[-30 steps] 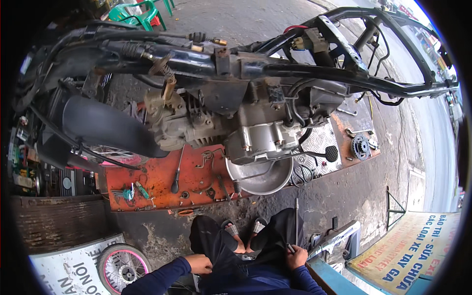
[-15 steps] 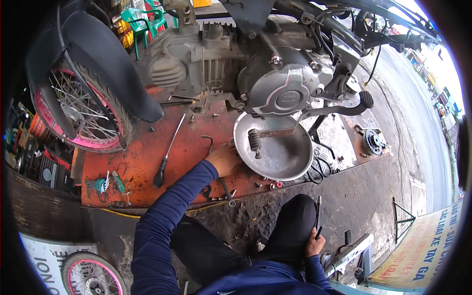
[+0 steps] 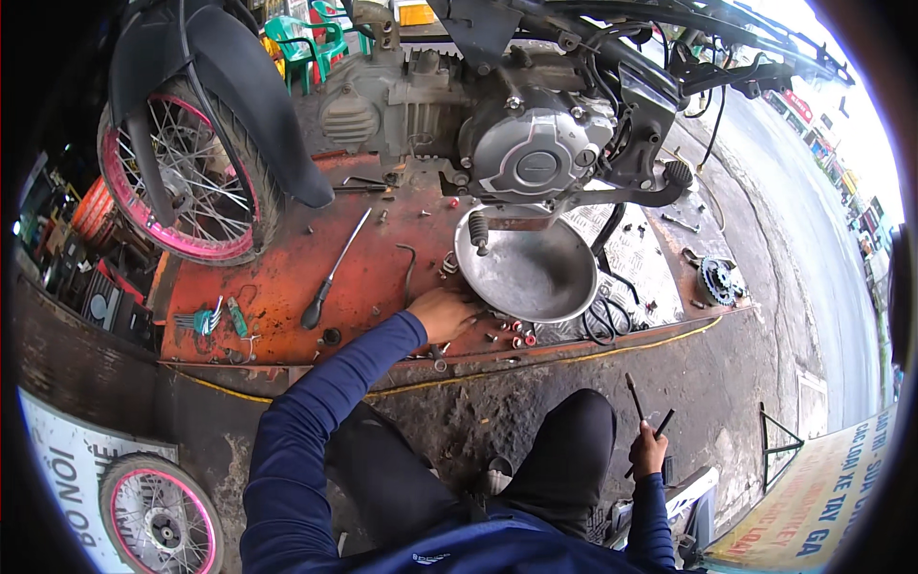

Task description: The recorder is performing maintenance on a motorcycle, specifically draining oil and inspecting components like the carburetor.

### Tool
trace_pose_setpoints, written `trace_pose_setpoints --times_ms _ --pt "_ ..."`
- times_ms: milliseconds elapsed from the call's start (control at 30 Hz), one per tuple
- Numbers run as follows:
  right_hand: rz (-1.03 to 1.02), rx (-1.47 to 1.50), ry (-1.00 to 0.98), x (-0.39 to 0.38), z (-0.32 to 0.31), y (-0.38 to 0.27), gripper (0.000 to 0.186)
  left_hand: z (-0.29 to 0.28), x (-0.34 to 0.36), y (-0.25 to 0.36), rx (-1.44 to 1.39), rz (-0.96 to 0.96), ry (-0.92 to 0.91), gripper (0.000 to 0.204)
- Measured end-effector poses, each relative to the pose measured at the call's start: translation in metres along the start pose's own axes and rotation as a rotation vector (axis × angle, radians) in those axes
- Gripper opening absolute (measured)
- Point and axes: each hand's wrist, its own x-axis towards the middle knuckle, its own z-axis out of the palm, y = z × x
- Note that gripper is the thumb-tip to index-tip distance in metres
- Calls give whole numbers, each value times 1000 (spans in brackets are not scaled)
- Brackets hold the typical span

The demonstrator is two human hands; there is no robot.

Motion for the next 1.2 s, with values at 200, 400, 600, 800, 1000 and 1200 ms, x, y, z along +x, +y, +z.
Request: trace_pose_setpoints --times_ms 200,400,600,800,1000,1200 --pt "50 164 136 -7 -3 15 39 10 13 -7 -5 -15 70 39" --pt "139 182 220 -13 2 16 40 0 15 -13 32 -51 -50 19" --pt "36 147 159 -15 0 11 41 -19 -1 -11 296 -7 -175 17" --pt "-34 134 181 -7 -4 11 40 -41 -30 -4 256 183 134 12" --pt "-87 62 199 -6 -3 16 41 -71 -77 18 192 174 228 14" --pt "-73 132 403 -46 35 1 47 -92 -142 31 300 20 250 15"
